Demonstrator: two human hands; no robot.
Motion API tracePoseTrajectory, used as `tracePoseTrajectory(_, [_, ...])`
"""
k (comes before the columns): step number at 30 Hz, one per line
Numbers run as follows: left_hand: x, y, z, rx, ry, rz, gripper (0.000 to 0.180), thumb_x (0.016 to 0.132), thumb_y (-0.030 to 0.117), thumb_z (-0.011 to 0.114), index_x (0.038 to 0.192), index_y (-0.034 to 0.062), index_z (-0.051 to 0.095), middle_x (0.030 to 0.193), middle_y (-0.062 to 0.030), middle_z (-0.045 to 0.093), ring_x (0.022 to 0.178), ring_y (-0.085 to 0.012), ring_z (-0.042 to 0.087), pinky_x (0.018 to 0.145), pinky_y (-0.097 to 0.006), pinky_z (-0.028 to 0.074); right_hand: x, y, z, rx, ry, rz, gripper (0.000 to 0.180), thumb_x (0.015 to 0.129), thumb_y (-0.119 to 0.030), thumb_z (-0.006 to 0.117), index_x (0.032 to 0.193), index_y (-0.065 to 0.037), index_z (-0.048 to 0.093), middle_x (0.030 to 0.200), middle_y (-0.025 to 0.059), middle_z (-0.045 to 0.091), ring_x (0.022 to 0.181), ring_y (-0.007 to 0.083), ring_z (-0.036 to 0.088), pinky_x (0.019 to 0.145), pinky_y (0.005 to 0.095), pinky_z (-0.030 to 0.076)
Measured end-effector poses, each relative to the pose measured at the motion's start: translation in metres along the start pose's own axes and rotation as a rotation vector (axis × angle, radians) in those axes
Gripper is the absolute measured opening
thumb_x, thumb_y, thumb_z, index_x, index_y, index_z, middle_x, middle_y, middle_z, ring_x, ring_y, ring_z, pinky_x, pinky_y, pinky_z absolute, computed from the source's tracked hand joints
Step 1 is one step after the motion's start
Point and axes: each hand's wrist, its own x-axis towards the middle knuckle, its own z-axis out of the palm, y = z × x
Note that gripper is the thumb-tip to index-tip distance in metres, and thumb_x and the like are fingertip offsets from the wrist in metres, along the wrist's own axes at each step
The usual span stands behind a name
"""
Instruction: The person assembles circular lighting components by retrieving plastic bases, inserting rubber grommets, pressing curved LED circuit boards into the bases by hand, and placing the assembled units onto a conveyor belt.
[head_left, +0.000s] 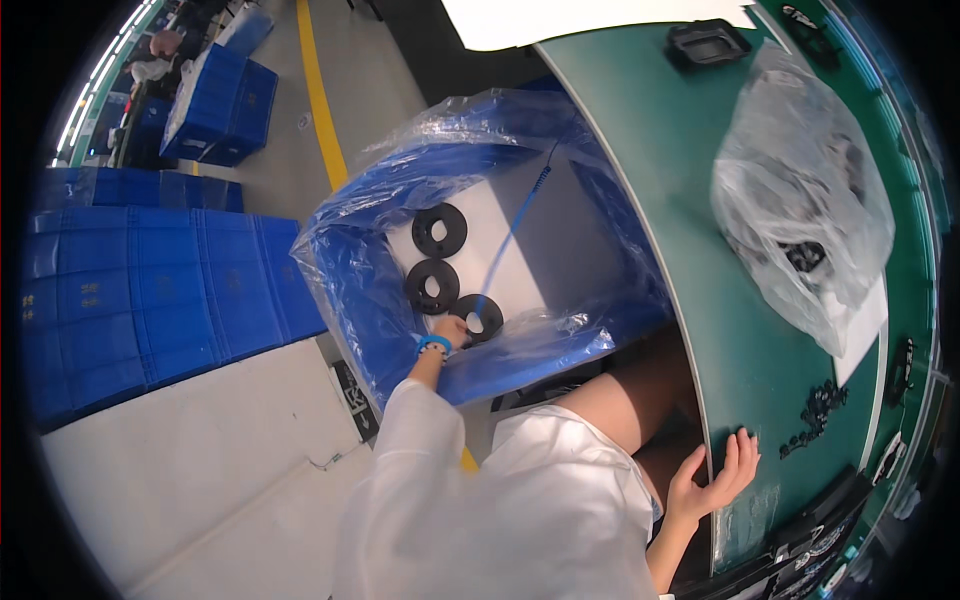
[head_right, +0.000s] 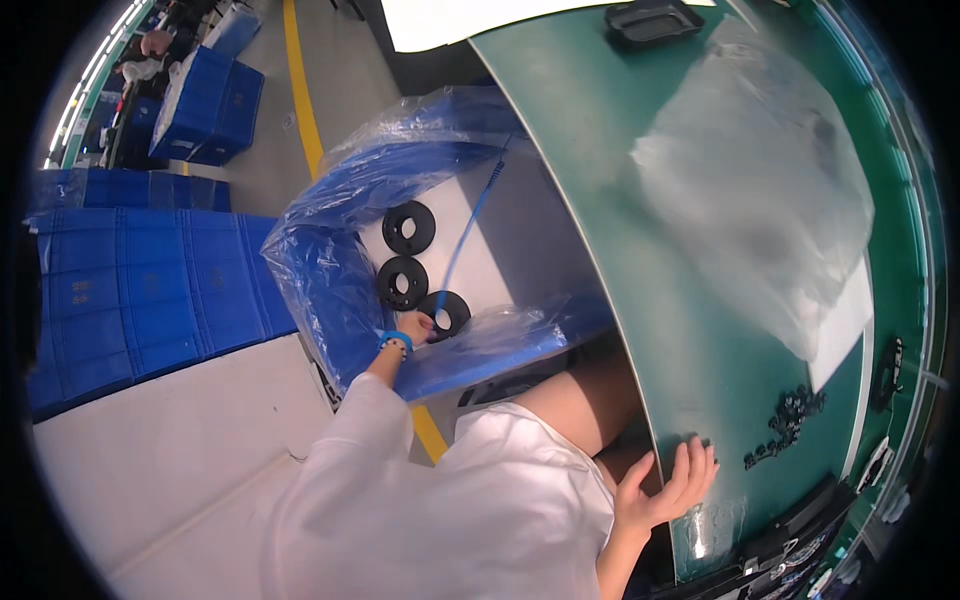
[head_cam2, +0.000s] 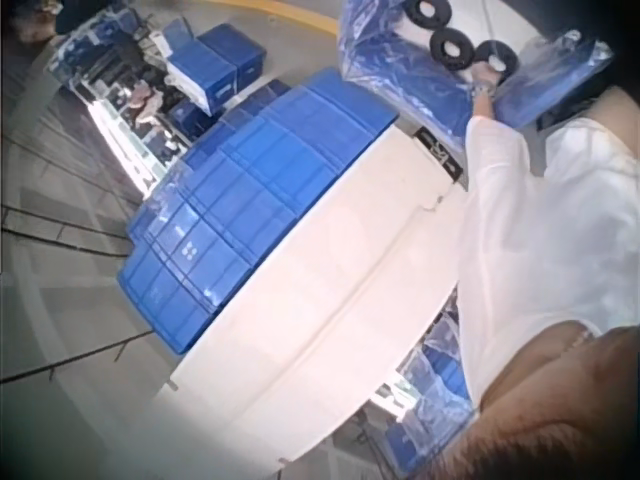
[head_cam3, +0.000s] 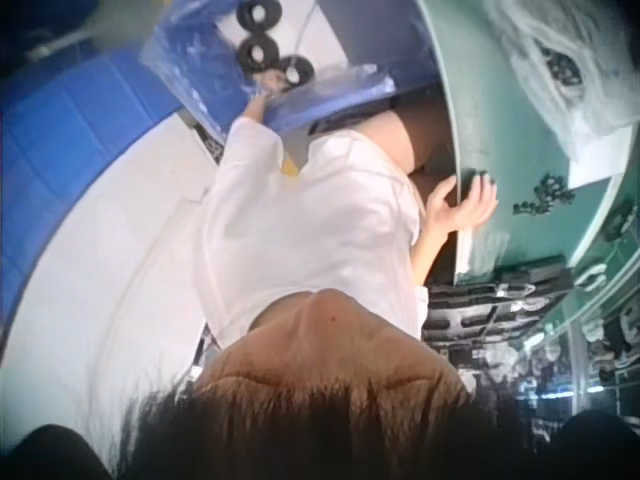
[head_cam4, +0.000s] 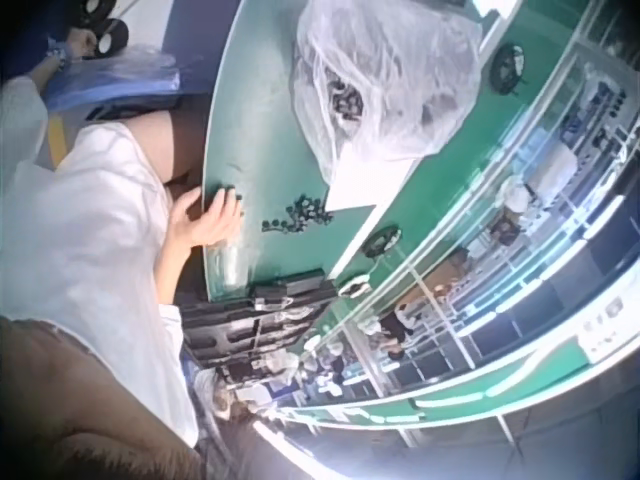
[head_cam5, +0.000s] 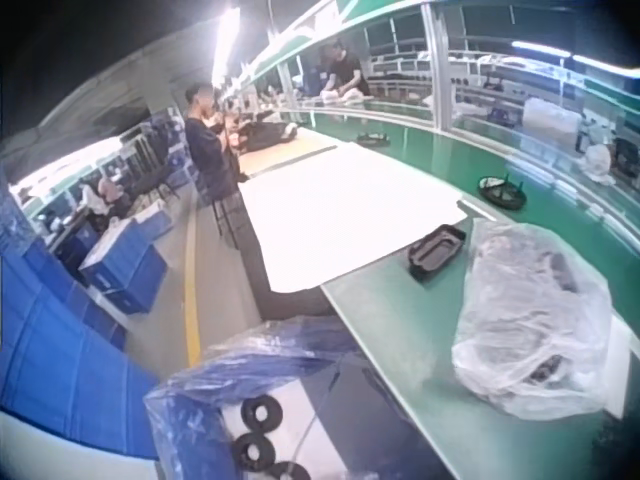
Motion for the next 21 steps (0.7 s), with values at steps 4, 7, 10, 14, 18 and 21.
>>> tracePoseTrajectory(4, [0.002,0.012,0.033,0.078,-0.172,0.050,0.042,0.057,0.024,0.076,0.090,0.0033,0.061,0.089,-0.0130,0.063,0.081,-0.0258,0.061,0.077,-0.034,0.048,0.001,0.004,0.006,-0.119,0.041,-0.013,0.030,0.077,-0.011,0.055,0.104,0.001,0.052,0.112,0.0180,0.051,0.108,0.0369,0.046,0.093,0.0510,0.033])
tracePoseTrajectory(7, [0.001,0.033,0.034,0.243,0.095,0.055,0.062,0.058,0.034,0.075,0.102,-0.0028,0.051,0.102,-0.0242,0.055,0.092,-0.0347,0.056,0.082,-0.038,0.045,0.006,-0.001,0.007,-0.145,0.063,-0.065,0.030,0.076,-0.004,0.054,0.105,0.004,0.051,0.113,0.0191,0.050,0.105,0.0352,0.047,0.093,0.0476,0.035])
tracePoseTrajectory(10, [0.008,0.034,0.046,0.008,0.055,-0.137,0.063,0.059,0.035,0.074,0.103,-0.0034,0.051,0.101,-0.0239,0.056,0.093,-0.0377,0.055,0.083,-0.038,0.044,0.006,-0.001,0.010,-0.147,0.067,-0.059,0.031,0.075,-0.004,0.054,0.105,0.003,0.050,0.113,0.0190,0.050,0.105,0.0357,0.047,0.093,0.0478,0.035])
tracePoseTrajectory(14, [0.026,0.048,0.053,-0.507,-0.167,-0.503,0.063,0.062,0.027,0.074,0.108,-0.0052,0.047,0.101,-0.0161,0.057,0.090,-0.0290,0.057,0.067,-0.039,0.052,0.004,-0.002,0.009,-0.175,0.055,-0.023,0.034,0.073,-0.004,0.055,0.106,0.002,0.049,0.113,0.0189,0.050,0.105,0.0363,0.046,0.093,0.0480,0.035])
tracePoseTrajectory(18, [0.039,0.073,0.038,-0.778,-0.215,-0.591,0.058,0.062,0.020,0.076,0.108,0.0010,0.045,0.114,-0.0132,0.046,0.100,-0.0266,0.048,0.071,-0.041,0.051,0.003,0.001,0.006,-0.187,0.062,0.013,0.034,0.070,-0.010,0.056,0.103,-0.003,0.051,0.109,0.0170,0.053,0.103,0.0385,0.048,0.090,0.0511,0.035])
tracePoseTrajectory(21, [0.053,0.057,0.065,-0.707,-0.073,-0.653,0.051,0.063,0.021,0.074,0.105,0.0034,0.051,0.111,-0.0141,0.049,0.101,-0.0288,0.047,0.067,-0.043,0.052,0.002,-0.004,0.006,-0.145,0.050,0.057,0.035,0.063,-0.010,0.059,0.098,-0.005,0.054,0.106,0.0157,0.055,0.101,0.0366,0.050,0.091,0.0501,0.035])
